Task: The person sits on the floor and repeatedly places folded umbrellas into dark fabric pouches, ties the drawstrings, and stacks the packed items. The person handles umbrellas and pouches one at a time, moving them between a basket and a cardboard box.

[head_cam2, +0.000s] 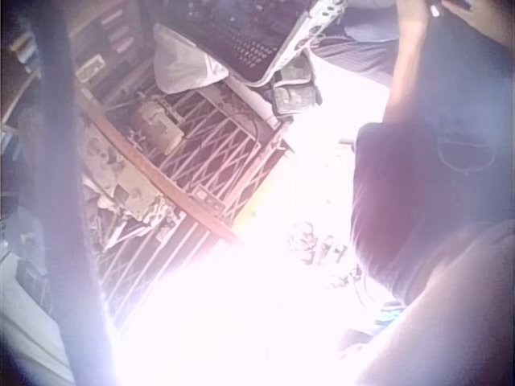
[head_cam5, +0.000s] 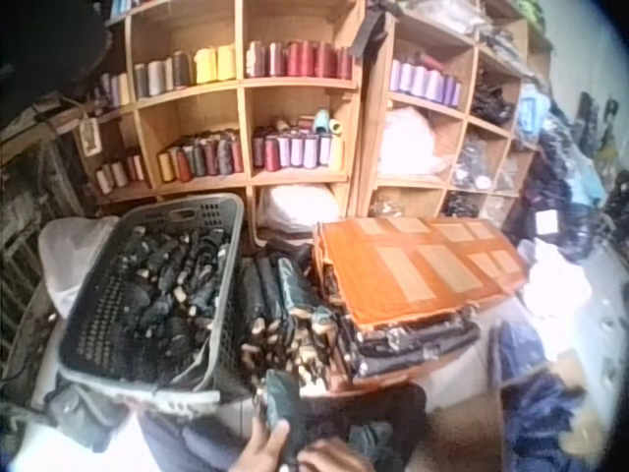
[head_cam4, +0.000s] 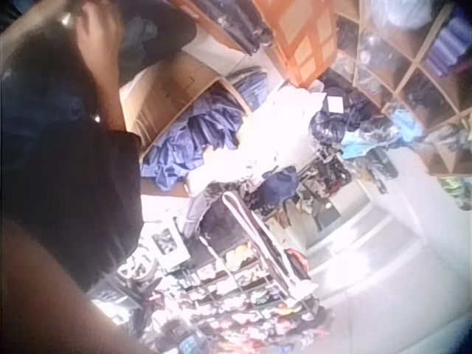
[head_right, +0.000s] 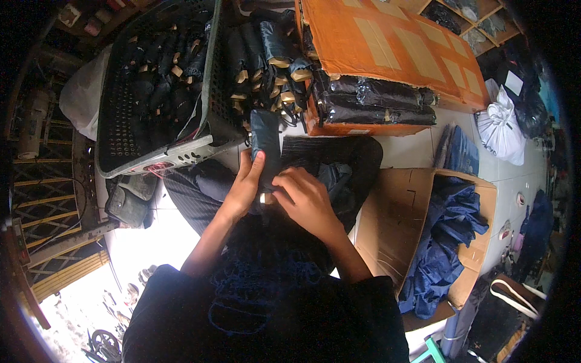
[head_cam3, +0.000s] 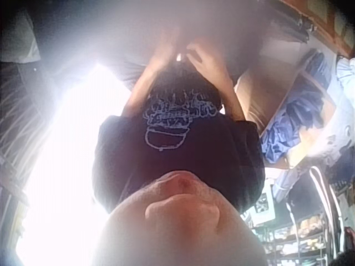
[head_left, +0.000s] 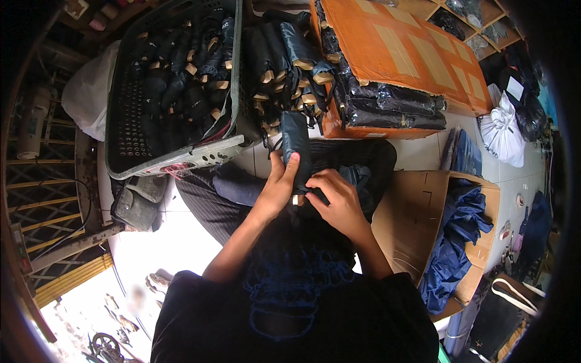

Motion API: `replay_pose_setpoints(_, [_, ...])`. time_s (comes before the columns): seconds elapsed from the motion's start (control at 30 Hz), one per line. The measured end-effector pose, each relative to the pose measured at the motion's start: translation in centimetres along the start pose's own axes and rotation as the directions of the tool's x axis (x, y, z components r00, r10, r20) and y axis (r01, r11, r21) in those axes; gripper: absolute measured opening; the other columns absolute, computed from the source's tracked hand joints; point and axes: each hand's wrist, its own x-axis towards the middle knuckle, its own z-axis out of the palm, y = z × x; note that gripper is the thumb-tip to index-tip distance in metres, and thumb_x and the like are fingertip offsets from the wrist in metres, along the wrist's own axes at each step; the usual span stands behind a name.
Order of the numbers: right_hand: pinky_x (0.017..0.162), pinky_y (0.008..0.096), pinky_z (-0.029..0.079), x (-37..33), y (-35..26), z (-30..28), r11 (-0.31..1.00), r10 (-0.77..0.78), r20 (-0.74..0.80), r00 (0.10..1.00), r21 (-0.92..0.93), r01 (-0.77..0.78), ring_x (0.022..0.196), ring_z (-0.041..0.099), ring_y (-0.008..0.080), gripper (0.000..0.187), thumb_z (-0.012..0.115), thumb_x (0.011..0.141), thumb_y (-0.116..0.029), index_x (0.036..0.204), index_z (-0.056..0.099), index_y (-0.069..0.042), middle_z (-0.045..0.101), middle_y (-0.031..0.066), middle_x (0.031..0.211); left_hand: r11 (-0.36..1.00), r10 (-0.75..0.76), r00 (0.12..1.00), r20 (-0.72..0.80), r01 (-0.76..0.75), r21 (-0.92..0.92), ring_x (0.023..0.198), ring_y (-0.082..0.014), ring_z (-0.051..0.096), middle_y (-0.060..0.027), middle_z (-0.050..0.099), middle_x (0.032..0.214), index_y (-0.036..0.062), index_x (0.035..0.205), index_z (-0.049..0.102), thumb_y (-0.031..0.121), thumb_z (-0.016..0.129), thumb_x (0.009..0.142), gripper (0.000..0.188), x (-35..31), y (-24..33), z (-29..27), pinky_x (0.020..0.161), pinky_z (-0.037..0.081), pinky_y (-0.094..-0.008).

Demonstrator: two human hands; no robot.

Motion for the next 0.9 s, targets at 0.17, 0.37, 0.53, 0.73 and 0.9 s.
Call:
replay_pose_setpoints(0.17, [0.067, 0.0362, 0.048, 0.1, 0.2, 0.1, 0.998, -0.03, -0.022, 0.999, 0.048, 0.031, 0.078, 0.06, 0.029, 0.019, 0.069, 0.074, 0.004, 0.086, 0.056, -0.002, 0.059, 0.0109, 0.085, 0.976, -0.168, 0.985, 0.047, 0.173, -0.135, 0.103, -0.0182, 0.052, -0.0143, 0.052, 0.115, 0.0034, 0.13, 0.034, 0.043, 0.05, 0.097, 0.054, -0.2, 0.9, 0.1, 0.085, 0.047, -0.0306])
replay_pose_setpoints(0.37, [0.074, 0.0224, 0.041, -1.1, 1.3, 0.9, 0.822, 0.285, -0.025, 0.958, 0.521, -0.231, 0.082, 0.051, 0.012, 0.015, 0.059, 0.085, 0.006, 0.092, 0.05, -0.003, 0.051, 0.0053, 0.09, 0.936, -0.168, 0.968, 0.185, 0.216, -0.279, 0.111, -0.0207, 0.05, -0.011, 0.05, 0.122, 0.0028, 0.138, 0.033, 0.051, 0.043, 0.097, 0.064, -0.8, 0.8, -0.8, 0.092, 0.043, -0.0356])
replay_pose_setpoints(0.53, [0.089, 0.025, 0.042, -1.7, 2.4, 1.8, 0.782, 0.403, -0.108, 0.909, 0.556, -0.281, 0.104, 0.048, 0.0138, 0.018, 0.057, 0.083, 0.008, 0.093, 0.047, -0.002, 0.043, 0.0101, 0.124, 0.923, 0.263, 0.959, 0.106, -0.282, 0.261, 0.112, -0.0264, 0.054, -0.0236, 0.053, 0.123, -0.0074, 0.141, 0.03, 0.02, 0.044, 0.1, 0.051, -2.9, -1.2, 0.2, 0.096, 0.039, -0.0307])
replay_pose_setpoints(0.73, [0.098, 0.0315, 0.04, -2.8, 2.6, 2.6, 0.406, 0.422, -0.041, 0.905, 0.902, -0.148, 0.118, 0.045, 0.0186, 0.034, 0.06, 0.078, 0.007, 0.108, 0.05, -0.005, 0.036, 0.0145, 0.136, 0.744, 0.514, 0.856, 0.06, -0.479, 0.465, 0.118, -0.0323, 0.053, -0.0265, 0.048, 0.131, -0.0008, 0.136, 0.044, 0.006, 0.054, 0.093, 0.045, -4.0, -2.7, 1.2, 0.094, 0.044, -0.0338])
replay_pose_setpoints(0.9, [0.106, 0.0357, 0.037, -2.8, 2.2, 1.9, 0.503, 0.285, 0.027, 0.958, 0.847, -0.173, 0.129, 0.038, 0.0213, 0.082, 0.075, 0.075, 0.002, 0.144, 0.031, -0.004, 0.028, 0.0106, 0.141, 0.632, 0.616, 0.787, 0.043, -0.526, 0.57, 0.106, -0.0331, 0.062, -0.025, 0.051, 0.13, 0.0047, 0.127, 0.058, -0.001, 0.059, 0.087, 0.04, -4.0, -2.6, 0.9, 0.084, 0.052, -0.0338])
